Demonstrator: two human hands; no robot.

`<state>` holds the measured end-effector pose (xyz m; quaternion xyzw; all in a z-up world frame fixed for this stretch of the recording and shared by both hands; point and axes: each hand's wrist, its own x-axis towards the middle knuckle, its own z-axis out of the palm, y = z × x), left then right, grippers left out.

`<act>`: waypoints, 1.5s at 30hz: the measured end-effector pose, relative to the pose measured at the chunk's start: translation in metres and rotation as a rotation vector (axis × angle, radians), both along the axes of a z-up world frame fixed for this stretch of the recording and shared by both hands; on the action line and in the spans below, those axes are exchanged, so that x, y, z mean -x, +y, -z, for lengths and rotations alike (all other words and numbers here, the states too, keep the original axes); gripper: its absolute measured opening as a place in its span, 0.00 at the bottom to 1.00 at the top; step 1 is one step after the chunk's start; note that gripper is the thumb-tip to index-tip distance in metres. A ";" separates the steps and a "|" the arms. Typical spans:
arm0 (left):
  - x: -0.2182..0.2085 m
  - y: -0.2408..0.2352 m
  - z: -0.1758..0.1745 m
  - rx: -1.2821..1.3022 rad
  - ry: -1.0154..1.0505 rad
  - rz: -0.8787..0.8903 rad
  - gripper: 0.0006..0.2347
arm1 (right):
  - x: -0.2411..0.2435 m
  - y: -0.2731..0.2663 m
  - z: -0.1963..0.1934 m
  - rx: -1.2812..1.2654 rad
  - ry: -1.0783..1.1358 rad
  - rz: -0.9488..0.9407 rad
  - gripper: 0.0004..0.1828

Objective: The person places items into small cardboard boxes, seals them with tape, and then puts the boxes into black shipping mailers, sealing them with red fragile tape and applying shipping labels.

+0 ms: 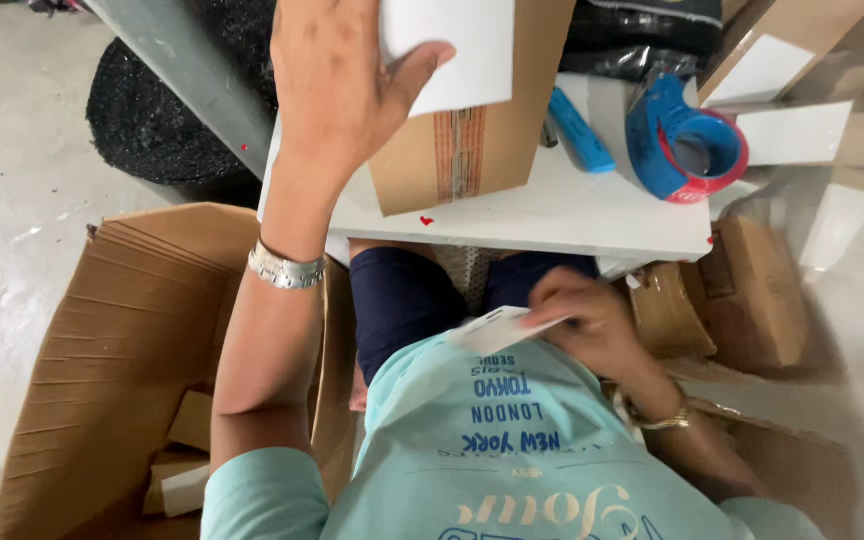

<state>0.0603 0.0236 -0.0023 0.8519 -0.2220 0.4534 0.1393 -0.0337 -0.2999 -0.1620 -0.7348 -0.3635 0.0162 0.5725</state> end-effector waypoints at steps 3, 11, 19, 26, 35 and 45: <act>0.024 -0.010 0.001 0.015 0.055 -0.024 0.25 | -0.008 -0.040 -0.006 -0.654 0.454 0.092 0.01; 0.058 -0.021 -0.001 -0.063 0.039 -0.025 0.27 | -0.019 -0.041 0.031 -0.426 0.741 0.570 0.13; 0.090 -0.096 0.060 -0.145 0.367 0.274 0.18 | -0.007 -0.044 0.061 -0.414 0.850 0.581 0.14; 0.038 -0.159 0.156 -0.072 0.506 0.357 0.37 | -0.002 -0.046 0.059 -0.418 0.817 0.555 0.15; 0.028 -0.153 0.173 -0.155 0.520 0.376 0.38 | -0.021 -0.112 0.002 0.480 0.605 -0.285 0.19; 0.049 -0.125 0.123 0.057 0.790 0.641 0.34 | -0.195 0.012 -0.086 0.395 -0.507 0.415 0.09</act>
